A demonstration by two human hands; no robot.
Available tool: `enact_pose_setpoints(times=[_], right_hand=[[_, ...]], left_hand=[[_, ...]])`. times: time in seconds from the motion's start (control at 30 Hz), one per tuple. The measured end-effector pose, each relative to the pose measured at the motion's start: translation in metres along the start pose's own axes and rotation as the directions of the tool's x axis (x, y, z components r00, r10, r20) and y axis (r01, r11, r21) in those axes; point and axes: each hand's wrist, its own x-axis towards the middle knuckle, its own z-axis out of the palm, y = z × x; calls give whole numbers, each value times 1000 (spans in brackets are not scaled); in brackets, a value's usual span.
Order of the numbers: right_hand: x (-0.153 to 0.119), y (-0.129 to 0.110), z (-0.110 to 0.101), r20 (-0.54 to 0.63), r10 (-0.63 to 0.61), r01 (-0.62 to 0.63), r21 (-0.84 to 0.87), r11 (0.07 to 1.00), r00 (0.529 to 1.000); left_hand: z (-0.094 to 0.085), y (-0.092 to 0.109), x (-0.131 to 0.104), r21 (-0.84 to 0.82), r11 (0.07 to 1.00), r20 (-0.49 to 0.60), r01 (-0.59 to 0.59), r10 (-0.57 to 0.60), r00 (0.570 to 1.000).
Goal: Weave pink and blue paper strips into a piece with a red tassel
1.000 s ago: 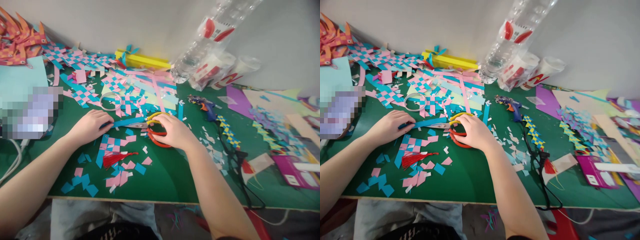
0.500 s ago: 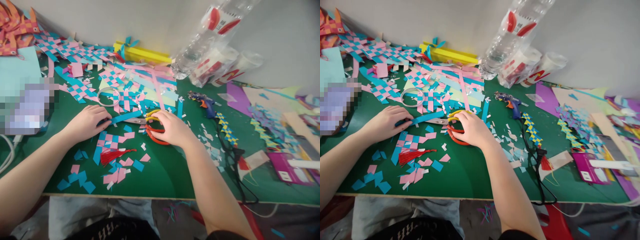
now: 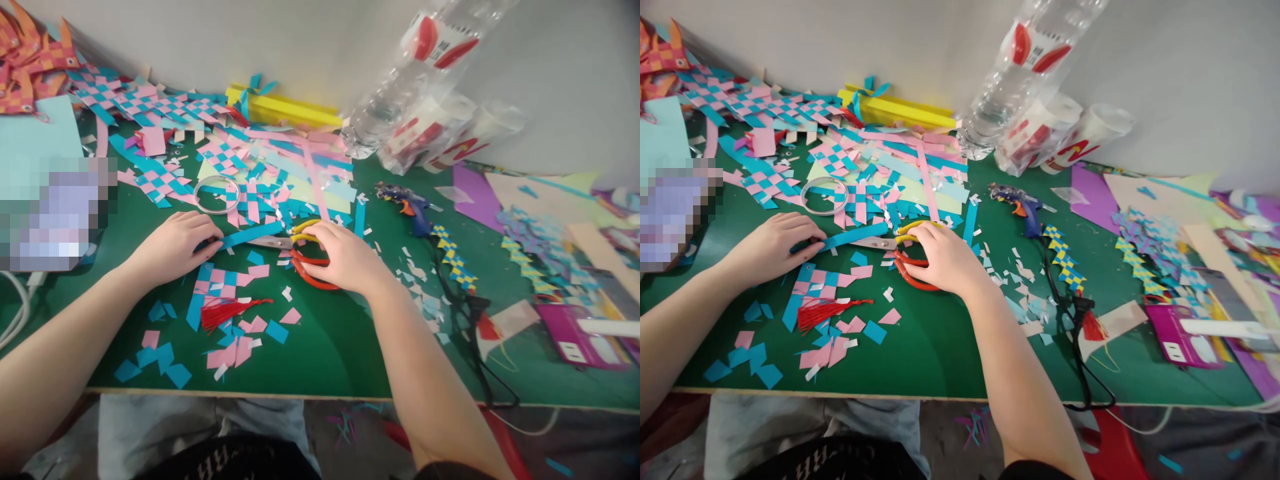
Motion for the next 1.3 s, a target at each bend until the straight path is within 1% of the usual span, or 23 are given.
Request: enact_pose_setpoints(times=[0.33, 0.83, 1.07, 1.3], right_hand=[[1, -2, -1, -1, 13, -13, 7, 1000, 1000], [0, -2, -1, 6, 13, -13, -38, 999, 1000], [1, -3, -2, 6, 16, -16, -7, 1000, 1000], [0, -2, -1, -1, 18, -18, 4, 1000, 1000]], left_hand=[[-1, 0, 0, -13, 1000, 20, 24, -24, 1000], [-4, 3, 1, -5, 999, 47, 33, -33, 998], [-3, 2, 1, -8, 1000, 31, 26, -26, 999], [-2, 3, 1, -17, 999, 44, 45, -45, 998]])
